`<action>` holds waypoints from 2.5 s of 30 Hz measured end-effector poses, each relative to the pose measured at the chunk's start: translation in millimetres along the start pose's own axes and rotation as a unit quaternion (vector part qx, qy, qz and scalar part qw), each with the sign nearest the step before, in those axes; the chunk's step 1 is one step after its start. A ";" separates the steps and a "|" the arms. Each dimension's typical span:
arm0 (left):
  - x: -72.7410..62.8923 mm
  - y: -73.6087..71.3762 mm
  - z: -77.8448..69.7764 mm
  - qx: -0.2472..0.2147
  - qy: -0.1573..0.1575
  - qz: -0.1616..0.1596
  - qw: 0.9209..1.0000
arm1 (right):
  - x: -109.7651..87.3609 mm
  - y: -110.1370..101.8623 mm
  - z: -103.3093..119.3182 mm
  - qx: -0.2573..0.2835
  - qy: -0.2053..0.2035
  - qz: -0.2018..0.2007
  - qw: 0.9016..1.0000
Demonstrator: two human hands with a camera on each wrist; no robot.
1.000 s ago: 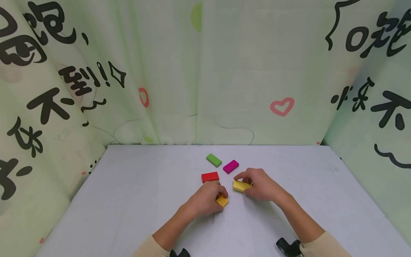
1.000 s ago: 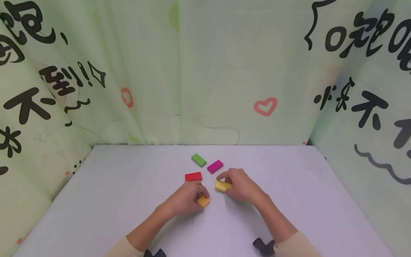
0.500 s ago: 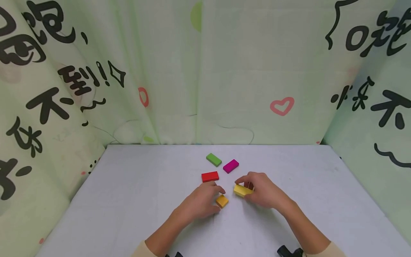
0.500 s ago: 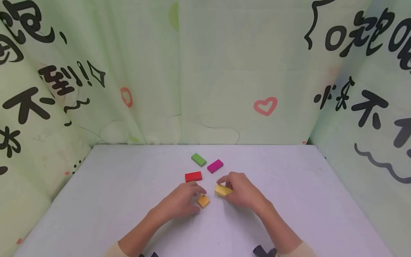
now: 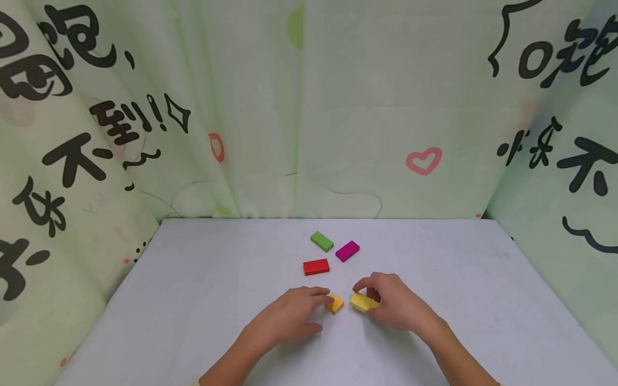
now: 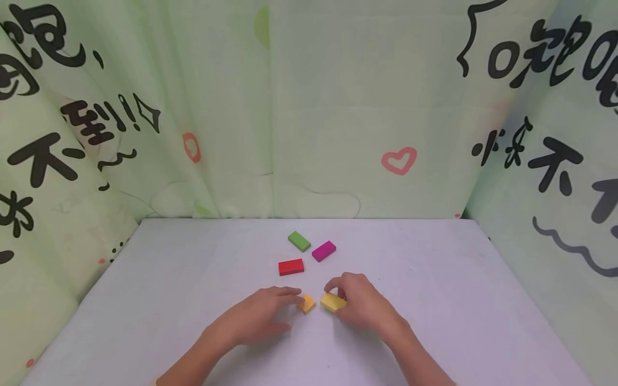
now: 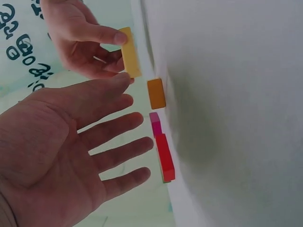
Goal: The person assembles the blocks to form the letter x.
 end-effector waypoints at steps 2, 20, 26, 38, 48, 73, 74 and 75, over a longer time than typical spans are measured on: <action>-3.2 -0.3 -0.5 0.013 0.004 0.006 1.000 | -0.9 1.6 1.5 0.001 0.003 0.002 1.000; -10.0 14.0 7.0 -0.018 -0.027 0.098 0.995 | -0.7 14.4 6.7 0.003 0.027 0.030 0.999; -13.6 15.3 8.0 -0.022 -0.020 0.100 0.995 | 0.0 17.8 8.0 0.001 0.035 0.038 0.999; -16.2 19.8 7.3 -0.011 -0.020 0.094 0.995 | -1.3 24.0 9.5 -0.014 0.005 0.025 1.000; -17.9 20.3 5.9 -0.009 -0.015 0.087 0.996 | -12.6 12.6 9.7 -0.031 -0.043 0.072 0.996; -18.0 18.7 6.3 -0.020 -0.017 0.097 0.995 | -8.4 13.5 4.3 -0.008 -0.125 0.115 0.986; -18.3 18.7 6.4 -0.019 -0.016 0.095 0.995 | -8.0 13.9 4.6 -0.009 -0.125 0.114 0.985; -18.5 18.8 6.4 -0.019 -0.015 0.094 0.995 | -7.7 14.3 4.8 -0.010 -0.125 0.114 0.986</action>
Point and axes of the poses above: each hand's wrist, its own x-axis towards the middle knuckle, its own y-axis out of the palm, z = x × y, the point moved 3 cm from there along x, towards the middle knuckle, and after that the axes turned 11 degrees about z, right-handed, at the moved point
